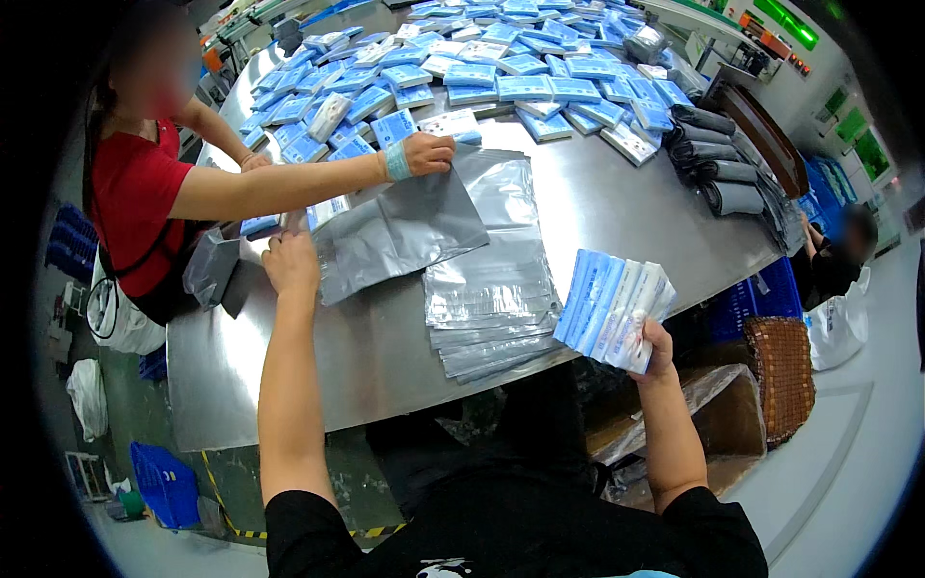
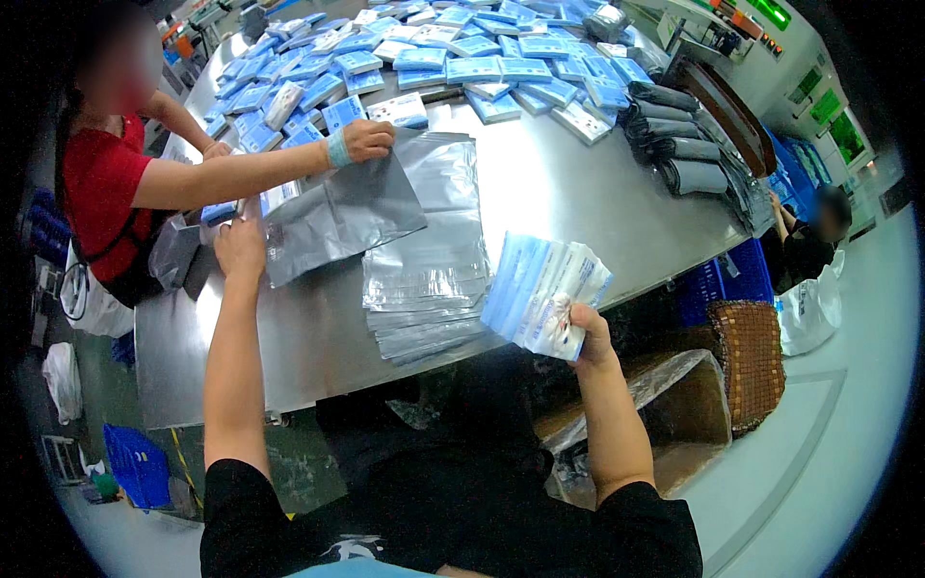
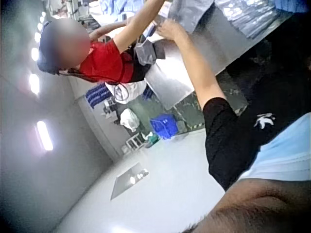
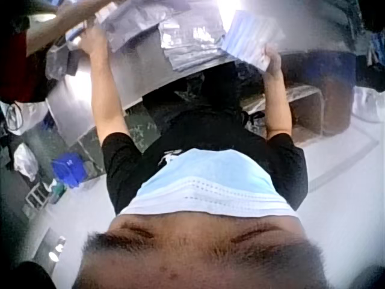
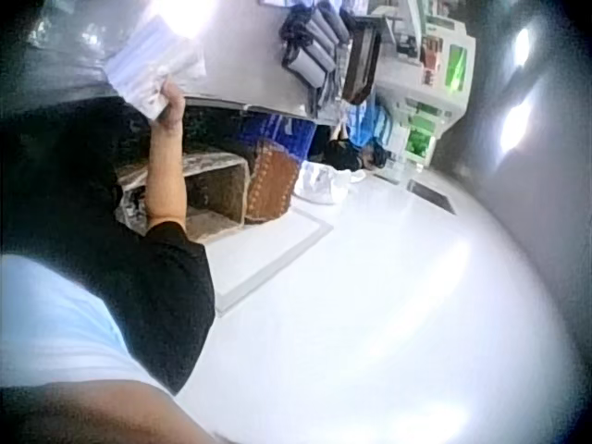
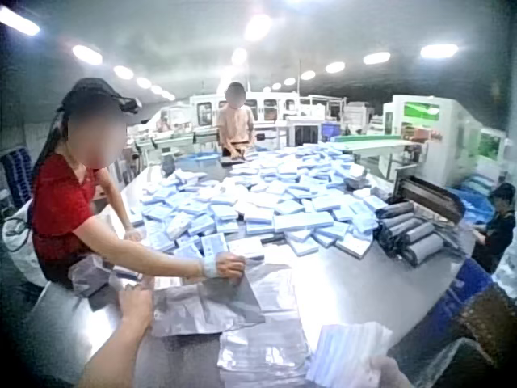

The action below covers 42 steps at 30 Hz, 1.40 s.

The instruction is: The person stands at a metal table in a factory setting and packs small blue boxes into clear plastic bags. They pick up a stack of boxes, insert them into a bag, and seal it before moving the finished package aside. The process is repeated continuously with a coworker visible in the background performing similar tasks.

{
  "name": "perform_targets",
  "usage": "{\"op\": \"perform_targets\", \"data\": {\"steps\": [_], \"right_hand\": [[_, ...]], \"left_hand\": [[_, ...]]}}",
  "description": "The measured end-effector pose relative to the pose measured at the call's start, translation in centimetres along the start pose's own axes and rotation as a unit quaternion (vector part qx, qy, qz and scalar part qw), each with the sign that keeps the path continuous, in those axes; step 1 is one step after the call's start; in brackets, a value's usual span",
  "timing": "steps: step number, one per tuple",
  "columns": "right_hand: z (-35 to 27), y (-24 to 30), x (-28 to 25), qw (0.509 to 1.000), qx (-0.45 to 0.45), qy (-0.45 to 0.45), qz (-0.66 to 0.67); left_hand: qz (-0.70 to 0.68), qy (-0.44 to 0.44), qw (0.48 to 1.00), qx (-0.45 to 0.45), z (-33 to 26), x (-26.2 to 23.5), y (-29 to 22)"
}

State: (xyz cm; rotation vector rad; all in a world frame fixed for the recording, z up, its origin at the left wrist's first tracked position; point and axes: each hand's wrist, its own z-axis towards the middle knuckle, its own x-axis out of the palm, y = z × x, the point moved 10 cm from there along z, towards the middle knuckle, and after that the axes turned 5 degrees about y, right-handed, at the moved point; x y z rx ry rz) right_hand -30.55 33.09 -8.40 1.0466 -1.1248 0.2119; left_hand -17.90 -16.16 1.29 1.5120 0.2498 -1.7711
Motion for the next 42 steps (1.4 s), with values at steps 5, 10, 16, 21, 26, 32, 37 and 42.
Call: {"op": "perform_targets", "data": {"steps": [5, 10, 16, 21, 26, 32, 37, 42], "right_hand": [[-0.3, 0.0, 0.1, 1.0, -0.009, -0.007, -0.002], [0.1, -0.6, 0.3, 1.0, -0.004, -0.01, -0.005], [-1.7, -0.3, -1.0, 1.0, -0.015, -0.025, -0.006], [-2.0, -0.5, -1.5, 0.999, -0.024, -0.044, 0.017], [-1.9, -1.0, -1.8, 0.999, -0.006, -0.043, 0.005], [-1.0, -0.8, -0.9, 0.999, -0.011, -0.031, -0.007], [-2.0, -0.9, -1.9, 0.999, -0.008, -0.031, -0.011], [-1.9, -1.6, -1.7, 0.999, -0.012, -0.051, -0.01]], "left_hand": [[-0.318, -0.154, 0.907, 0.228, -6.2, -8.8, -11.3], [-0.349, -0.066, 0.861, 0.364, -12.2, -7.5, -22.6], [-0.381, -0.09, 0.867, 0.308, -12.8, -6.8, -22.9], [-0.433, -0.076, 0.86, 0.26, -11.3, -6.1, -19.0], [-0.444, -0.022, 0.857, 0.261, -11.0, -5.0, -16.8], [-0.419, -0.178, 0.89, 0.03, -10.0, -6.3, -10.6], [-0.482, 0.155, 0.845, -0.171, -6.6, 5.9, -5.7], [-0.509, 0.307, 0.796, -0.112, -5.1, 10.0, -7.5]]}}
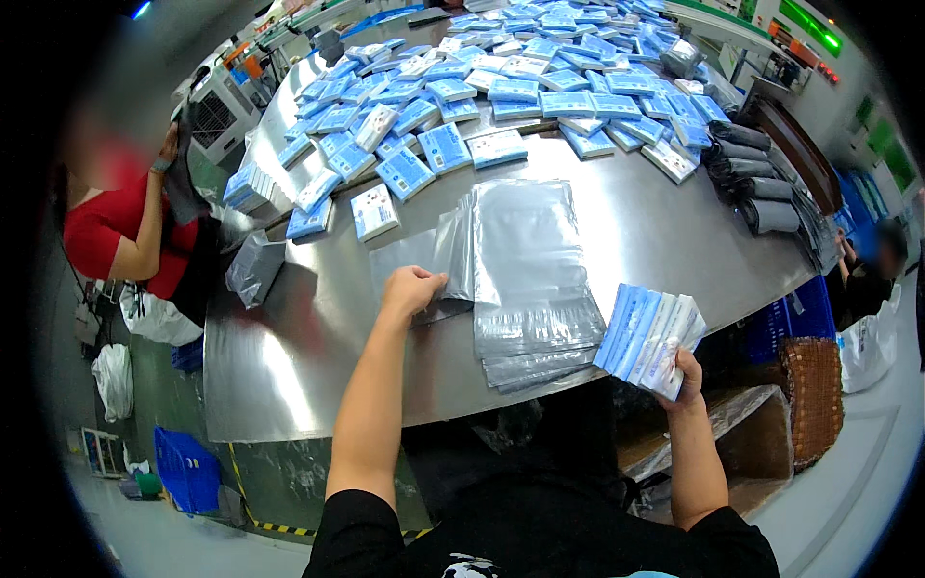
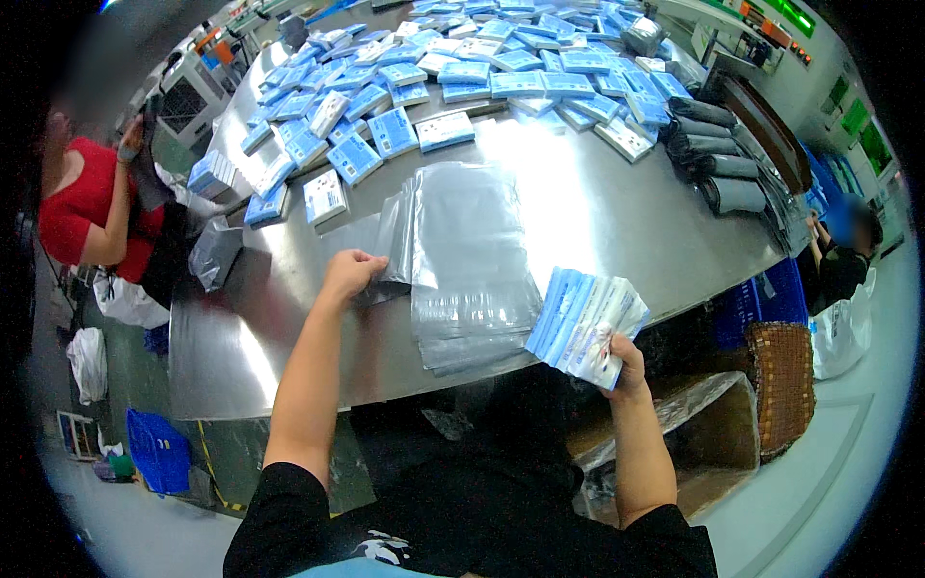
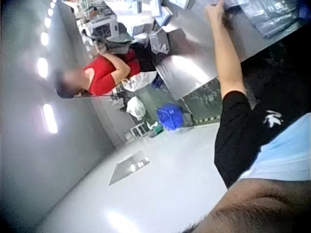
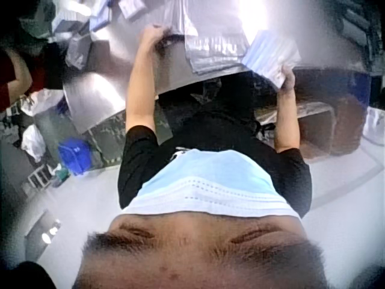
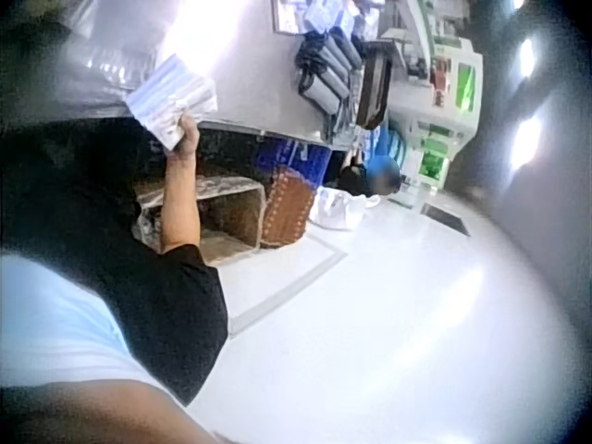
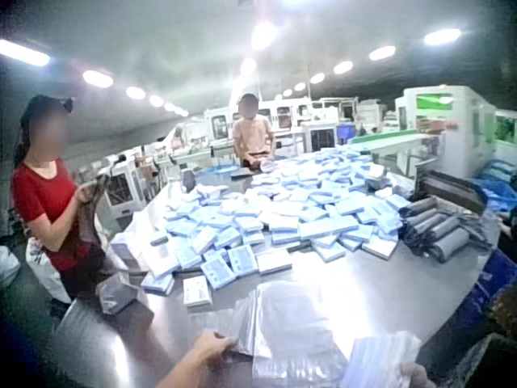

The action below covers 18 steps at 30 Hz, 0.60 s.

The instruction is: The person stands at a metal table in a factory setting and packs small blue boxes into clear plastic bags. They pick up a stack of boxes, insert them into a bag, and seal it before moving the finished package aside. The process is repeated continuously with a coworker visible in the background performing similar tasks.

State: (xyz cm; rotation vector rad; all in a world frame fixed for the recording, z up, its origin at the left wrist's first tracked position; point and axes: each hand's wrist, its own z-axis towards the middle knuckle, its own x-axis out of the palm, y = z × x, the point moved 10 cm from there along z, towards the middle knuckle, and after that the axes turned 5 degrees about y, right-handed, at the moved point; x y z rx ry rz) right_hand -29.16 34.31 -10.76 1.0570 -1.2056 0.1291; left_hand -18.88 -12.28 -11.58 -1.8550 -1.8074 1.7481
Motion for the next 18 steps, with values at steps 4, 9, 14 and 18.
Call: {"op": "perform_targets", "data": {"steps": [4, 9, 14, 18], "right_hand": [[-0.7, -0.4, -1.2, 1.0, 0.001, 0.007, 0.018], [-1.5, -0.4, -2.0, 0.999, 0.002, -0.018, 0.034], [-2.4, 0.2, -2.0, 1.0, 0.006, -0.011, 0.027], [-2.2, -0.8, -2.8, 0.999, 0.018, 0.006, 0.042]], "left_hand": [[-0.108, 0.087, 0.989, -0.046, 0.0, 1.9, -1.5], [-0.086, 0.053, 0.992, 0.072, -0.1, 1.1, -3.9], [0.3, -0.043, 0.916, 0.261, -4.6, 0.6, -7.8], [0.301, -0.109, 0.868, 0.379, -6.6, 1.1, -9.6]]}}
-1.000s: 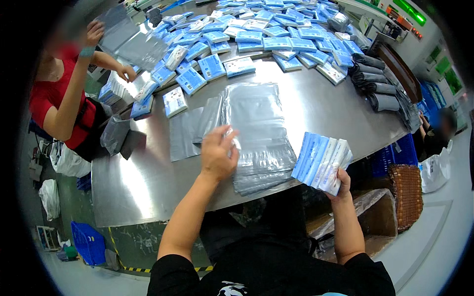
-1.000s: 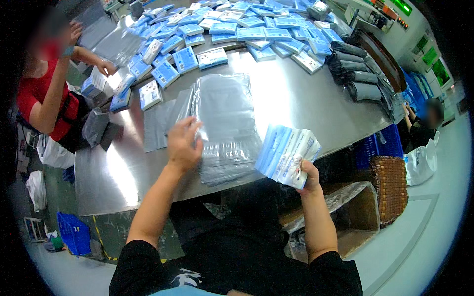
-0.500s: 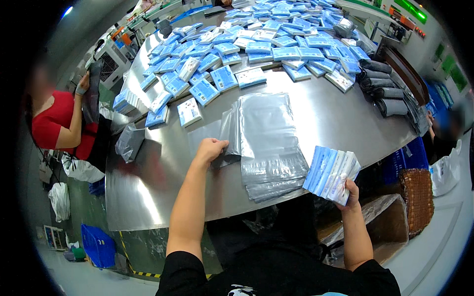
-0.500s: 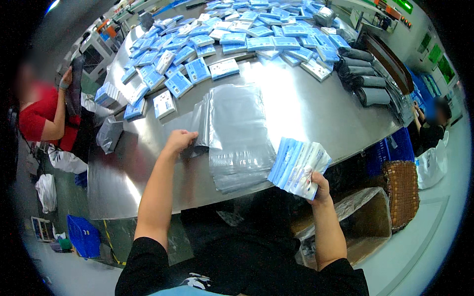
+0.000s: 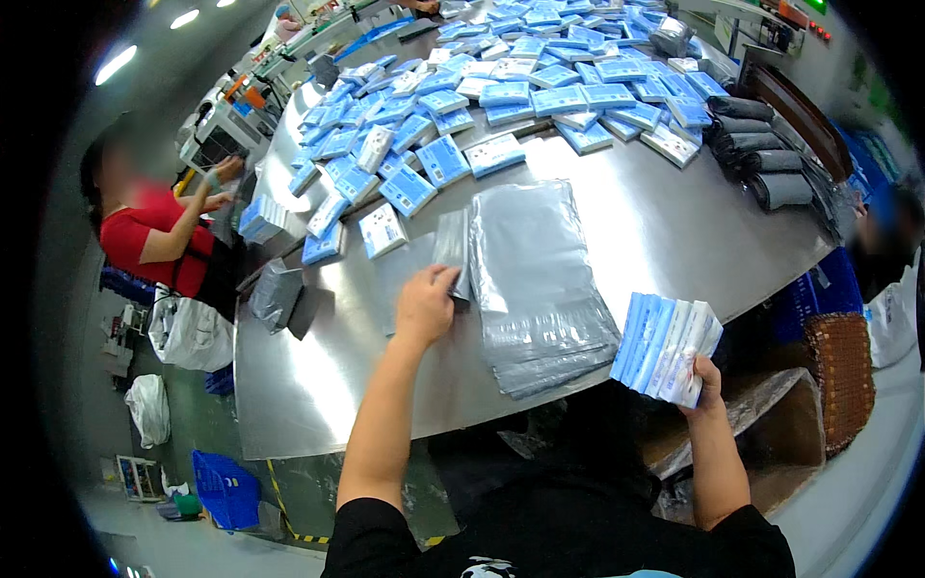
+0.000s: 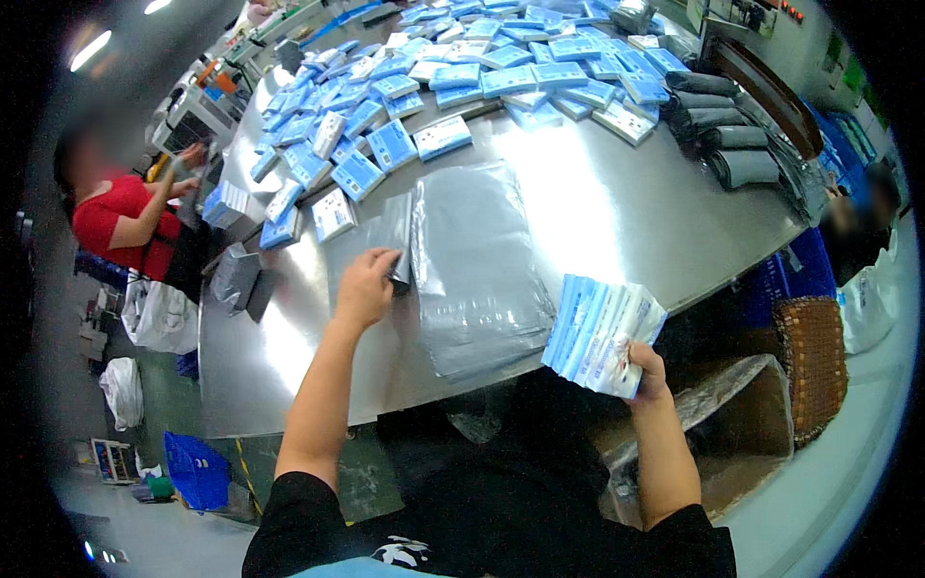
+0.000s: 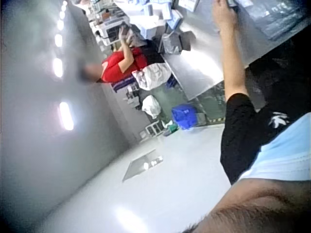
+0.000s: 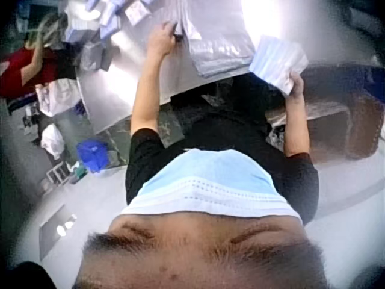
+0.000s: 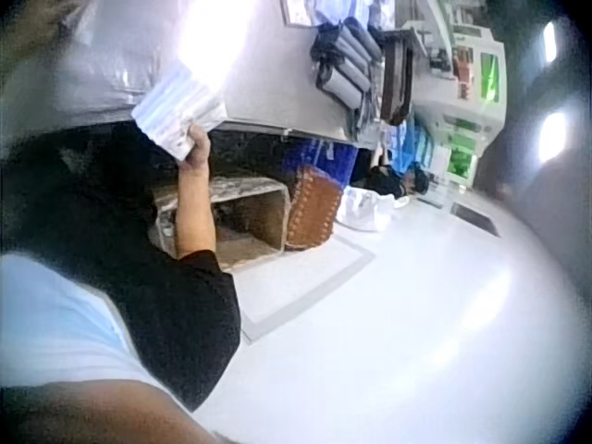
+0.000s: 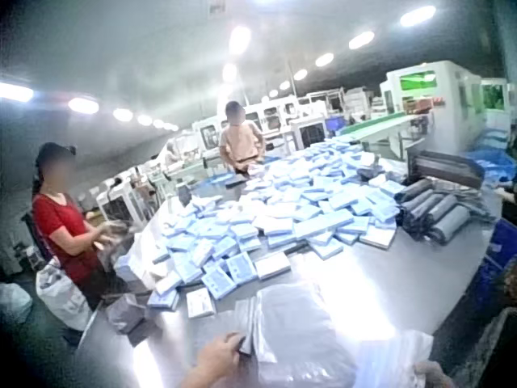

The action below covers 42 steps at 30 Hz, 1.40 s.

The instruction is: The person stands at a metal table in a factory setting and packs small blue boxes into clear plastic bags. They pick up a stack of boxes, insert them into a bag, and seal it before moving the finished package aside. The process is repeated continuously with a coworker visible in the background performing similar tasks.

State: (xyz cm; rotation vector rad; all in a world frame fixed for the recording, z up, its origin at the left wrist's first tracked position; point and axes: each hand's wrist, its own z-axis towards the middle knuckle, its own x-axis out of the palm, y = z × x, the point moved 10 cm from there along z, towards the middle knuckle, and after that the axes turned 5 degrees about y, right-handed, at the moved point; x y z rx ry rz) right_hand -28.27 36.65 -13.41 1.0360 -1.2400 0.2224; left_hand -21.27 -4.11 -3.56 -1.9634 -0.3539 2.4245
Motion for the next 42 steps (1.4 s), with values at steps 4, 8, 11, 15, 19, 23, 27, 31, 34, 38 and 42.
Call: {"op": "perform_targets", "data": {"steps": [4, 8, 11, 15, 19, 23, 27, 31, 34, 38, 42], "right_hand": [[0.5, 0.2, 2.0, 1.0, -0.011, 0.012, 0.011], [-0.8, 0.4, 0.6, 1.0, 0.013, 0.002, 0.0], [-0.5, 0.4, 0.8, 1.0, 0.004, 0.024, 0.018], [-0.4, 0.8, 2.7, 0.999, -0.013, 0.033, 0.027], [-1.6, 0.0, 3.3, 0.999, 0.005, 0.044, 0.032], [-3.8, 0.3, 2.7, 0.999, -0.015, -0.031, 0.0], [-5.6, 0.5, 0.2, 0.998, 0.017, -0.062, -0.01], [-4.8, -0.1, 0.5, 0.999, 0.027, -0.034, -0.001], [-2.6, -0.4, 1.4, 0.999, 0.039, -0.002, 0.012], [0.5, -1.3, 3.2, 0.998, 0.039, 0.031, 0.028], [1.2, -0.7, 5.5, 0.998, 0.014, 0.056, 0.035]], "left_hand": [[0.12, -0.096, 0.987, 0.045, 0.6, -3.4, -2.0], [0.238, -0.146, 0.951, 0.131, 2.9, -7.3, -8.1], [0.271, -0.017, 0.95, 0.156, 6.1, -6.3, -13.7], [0.322, 0.14, 0.919, 0.179, 12.0, -1.5, -18.6], [0.24, -0.002, 0.947, 0.212, 15.2, 1.0, -18.5], [0.023, -0.022, 0.991, 0.129, 15.6, 0.0, -16.0], [-0.082, 0.193, 0.976, 0.058, 11.0, 1.3, -11.6], [-0.037, 0.157, 0.973, 0.166, 4.5, 3.6, -9.3], [0.01, 0.154, 0.985, 0.076, 3.2, 6.0, -7.7], [-0.017, 0.073, 0.996, -0.05, 5.0, 7.1, -8.2], [-0.119, 0.091, 0.988, -0.029, 5.4, 5.4, -9.7]]}}
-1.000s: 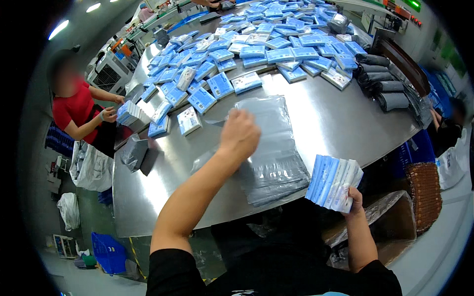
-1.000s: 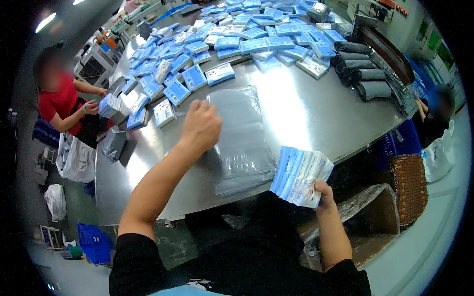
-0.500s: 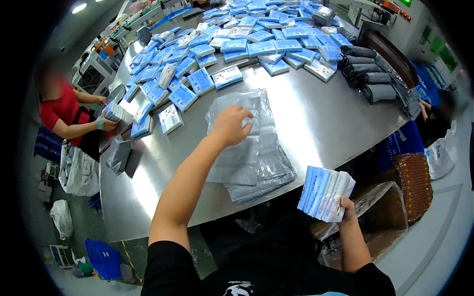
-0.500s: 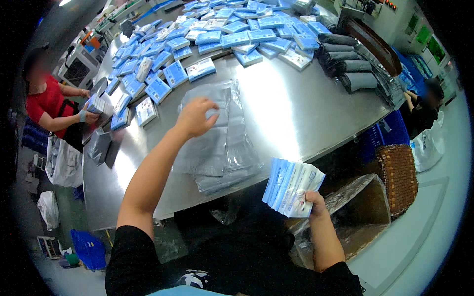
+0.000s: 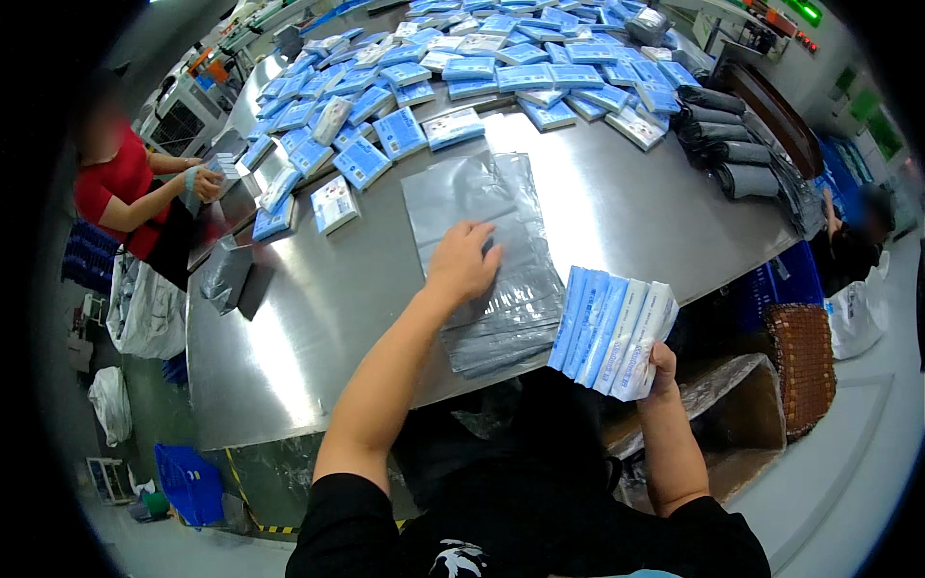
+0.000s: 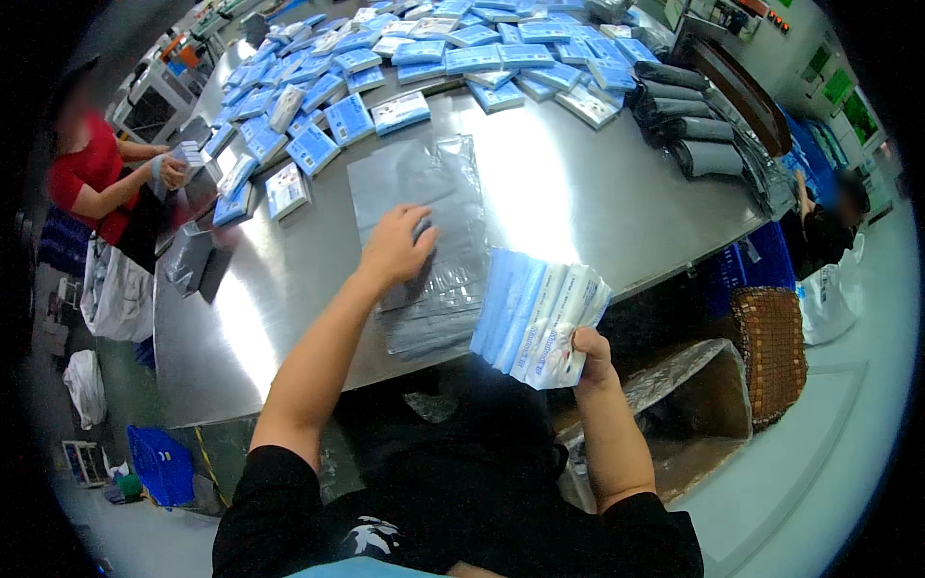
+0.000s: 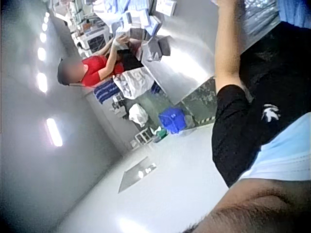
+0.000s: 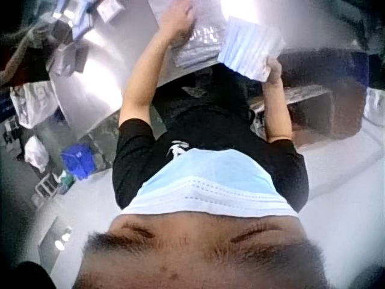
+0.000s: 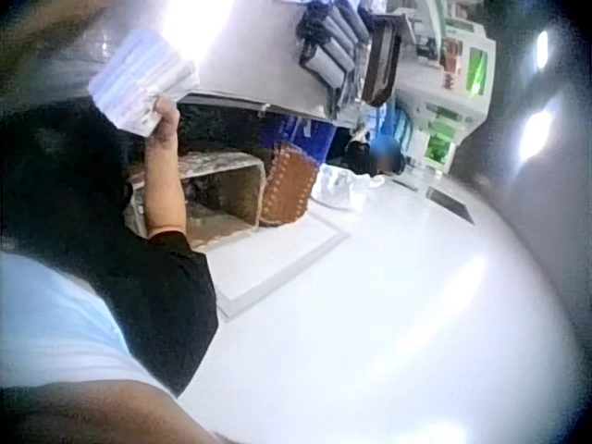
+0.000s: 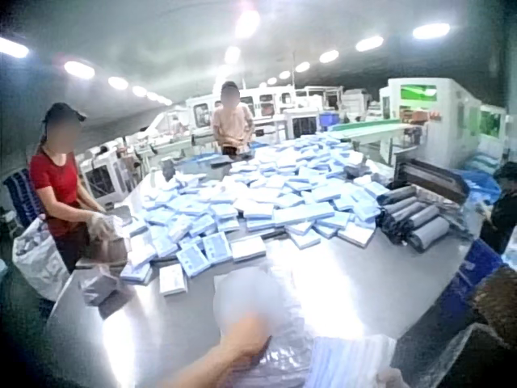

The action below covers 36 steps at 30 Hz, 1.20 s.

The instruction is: The person stands at a metal table in a factory setting and packs small blue boxes into clear plastic bags. They pick up a stack of boxes, insert them into a bag, and seal it before moving the finished package aside. The process is repeated continuously with a coworker visible in the background performing similar tasks.

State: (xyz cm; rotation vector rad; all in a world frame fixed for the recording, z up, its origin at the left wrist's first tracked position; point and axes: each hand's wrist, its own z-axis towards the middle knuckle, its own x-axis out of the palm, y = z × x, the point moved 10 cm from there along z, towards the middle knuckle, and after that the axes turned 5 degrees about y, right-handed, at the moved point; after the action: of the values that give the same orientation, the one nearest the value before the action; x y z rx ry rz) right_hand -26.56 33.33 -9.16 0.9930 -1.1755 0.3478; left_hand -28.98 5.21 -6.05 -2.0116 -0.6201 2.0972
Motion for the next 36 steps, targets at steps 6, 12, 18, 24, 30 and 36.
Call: {"op": "perform_targets", "data": {"steps": [6, 12, 18, 24, 30, 36], "right_hand": [[-1.1, 0.0, -1.8, 0.998, 0.005, -0.002, 0.061], [1.6, -1.3, 0.4, 0.989, -0.008, 0.053, 0.139], [1.7, -1.1, 0.8, 0.988, -0.006, 0.058, 0.143], [1.5, -1.3, 0.3, 0.996, -0.019, -0.002, 0.092], [2.0, 0.1, 0.8, 0.999, -0.028, 0.013, 0.033], [3.0, 0.4, 1.4, 0.995, 0.0, 0.079, 0.057]], "left_hand": [[0.091, 0.079, 0.986, 0.119, -4.6, -1.5, -3.4], [0.167, 0.077, 0.977, 0.106, -4.0, 0.2, -3.3], [0.147, 0.068, 0.978, 0.128, -4.9, -1.5, -3.8], [0.218, 0.087, 0.965, 0.115, -4.2, -0.1, -3.0], [0.198, 0.061, 0.972, 0.113, -3.9, -0.5, -2.8], [0.195, 0.128, 0.963, 0.133, -3.7, -0.3, -3.1]]}}
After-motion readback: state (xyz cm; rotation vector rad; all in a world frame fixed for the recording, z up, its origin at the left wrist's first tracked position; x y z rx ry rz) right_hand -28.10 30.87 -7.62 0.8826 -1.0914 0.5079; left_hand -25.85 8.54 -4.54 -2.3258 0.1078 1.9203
